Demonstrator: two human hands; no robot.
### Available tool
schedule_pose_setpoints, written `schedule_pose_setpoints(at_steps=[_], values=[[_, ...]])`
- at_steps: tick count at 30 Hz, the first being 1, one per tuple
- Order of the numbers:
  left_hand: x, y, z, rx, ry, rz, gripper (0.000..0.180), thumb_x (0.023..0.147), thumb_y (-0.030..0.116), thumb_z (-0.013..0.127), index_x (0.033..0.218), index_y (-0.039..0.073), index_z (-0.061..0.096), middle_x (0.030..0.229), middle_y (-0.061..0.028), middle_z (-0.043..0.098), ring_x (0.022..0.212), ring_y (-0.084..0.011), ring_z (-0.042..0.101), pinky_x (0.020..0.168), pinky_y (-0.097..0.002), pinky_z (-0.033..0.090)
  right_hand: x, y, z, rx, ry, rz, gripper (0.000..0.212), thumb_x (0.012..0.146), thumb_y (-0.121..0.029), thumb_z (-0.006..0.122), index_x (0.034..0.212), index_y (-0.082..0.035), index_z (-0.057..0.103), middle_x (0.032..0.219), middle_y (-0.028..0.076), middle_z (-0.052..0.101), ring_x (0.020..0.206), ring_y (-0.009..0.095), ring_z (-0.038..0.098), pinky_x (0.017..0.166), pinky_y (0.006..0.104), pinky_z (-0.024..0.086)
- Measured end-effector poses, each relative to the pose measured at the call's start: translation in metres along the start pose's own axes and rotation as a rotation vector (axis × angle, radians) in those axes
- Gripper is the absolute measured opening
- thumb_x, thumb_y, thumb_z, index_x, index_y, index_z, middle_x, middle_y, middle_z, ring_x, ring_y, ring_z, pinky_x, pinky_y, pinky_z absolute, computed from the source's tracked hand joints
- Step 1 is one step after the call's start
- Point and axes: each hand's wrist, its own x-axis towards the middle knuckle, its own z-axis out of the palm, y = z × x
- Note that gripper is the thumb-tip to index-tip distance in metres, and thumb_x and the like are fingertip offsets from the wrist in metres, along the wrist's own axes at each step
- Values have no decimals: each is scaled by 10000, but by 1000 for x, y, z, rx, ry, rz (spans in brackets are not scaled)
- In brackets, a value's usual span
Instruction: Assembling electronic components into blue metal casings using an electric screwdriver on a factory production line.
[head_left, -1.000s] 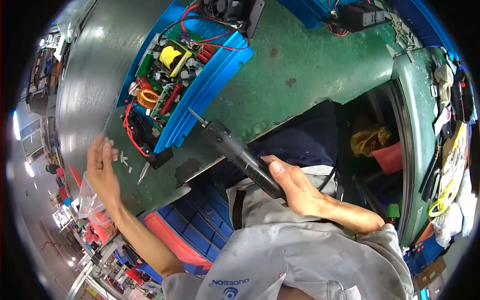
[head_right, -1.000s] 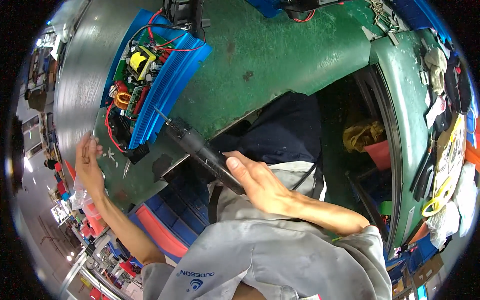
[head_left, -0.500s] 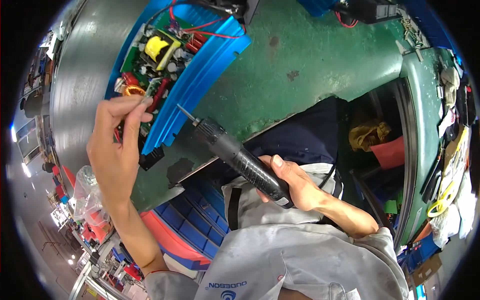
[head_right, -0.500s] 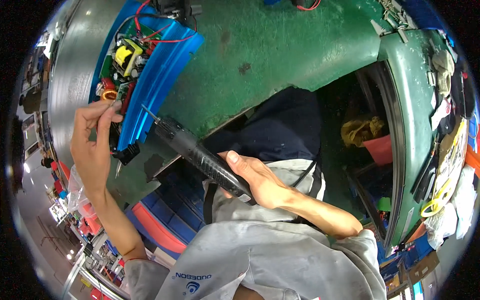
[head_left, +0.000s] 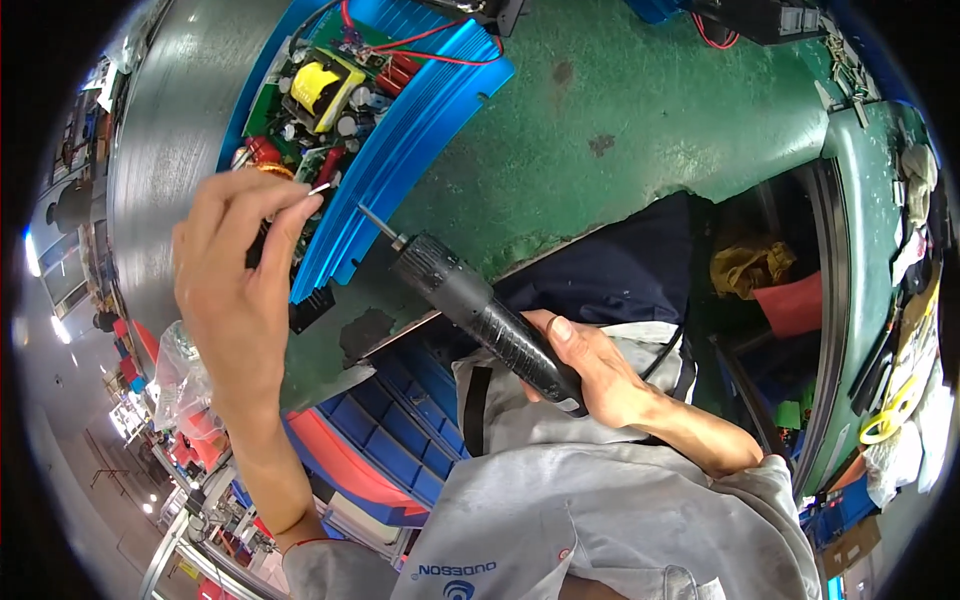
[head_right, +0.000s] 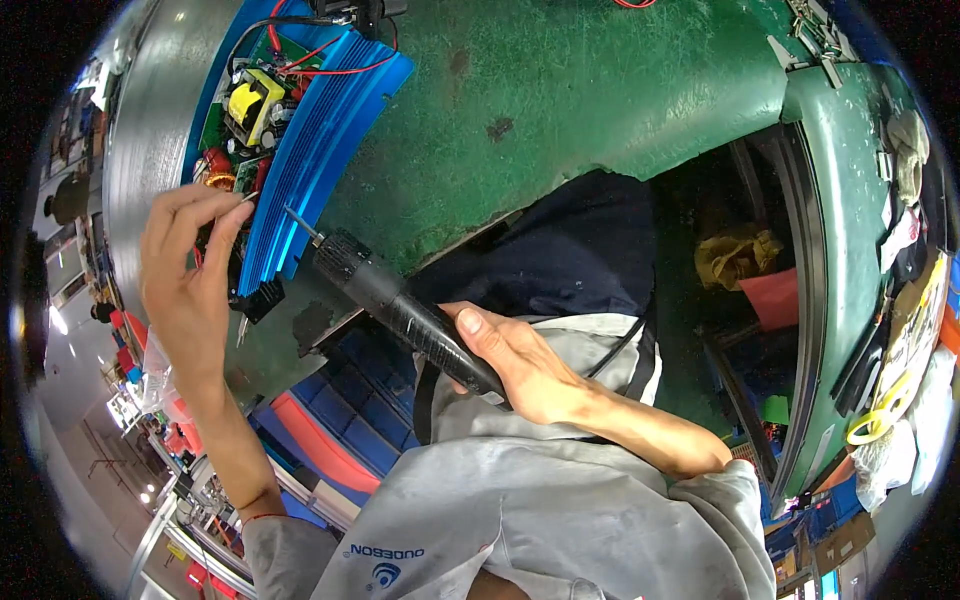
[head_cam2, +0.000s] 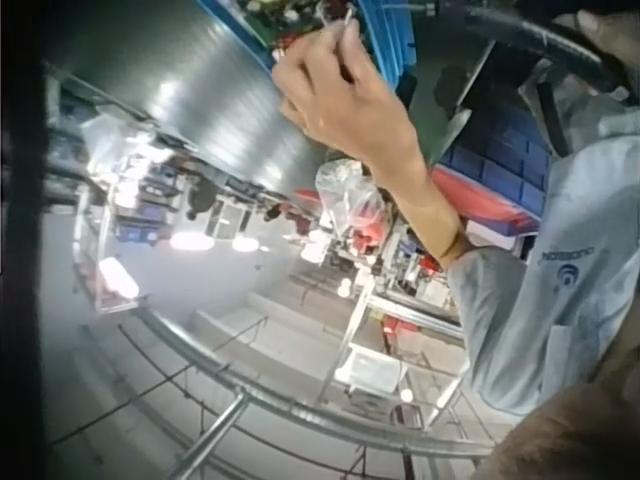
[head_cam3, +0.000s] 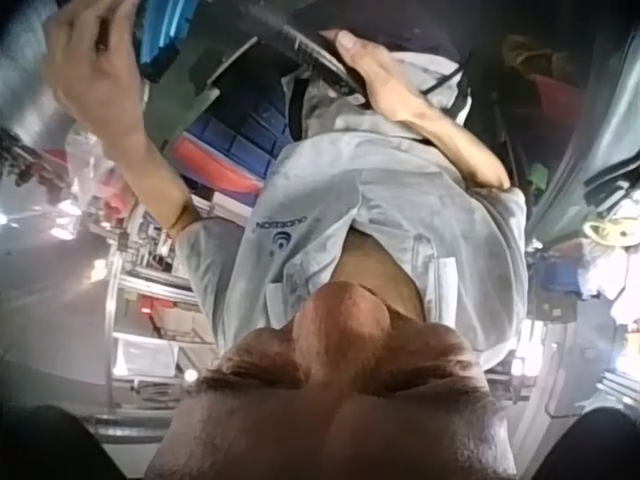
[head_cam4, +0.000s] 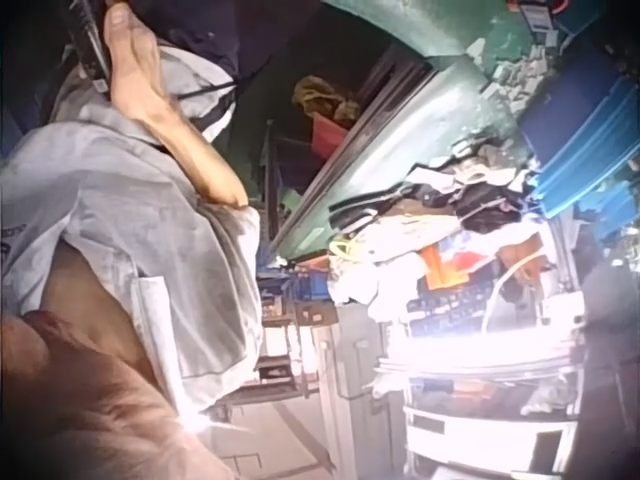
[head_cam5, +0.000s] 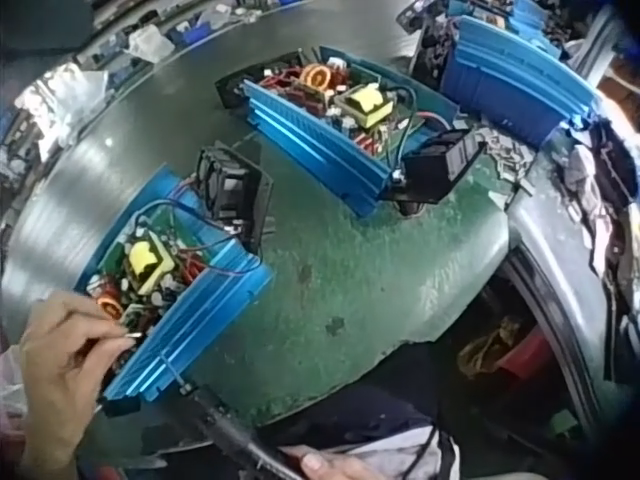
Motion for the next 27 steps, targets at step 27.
schedule_pose_setpoints(at_steps=[27], values=[[-1, -21, 18, -407, -70, -58, 110, 811, -4, 732, 914, 9, 692, 1481, -162, 511, 1409, -350, 437, 1169, -452, 338, -17, -32, -4, -43, -25, 210, 756, 1041, -613, 241, 1352, 15, 524, 777, 87, 656, 649, 142, 581, 615, 269, 447]])
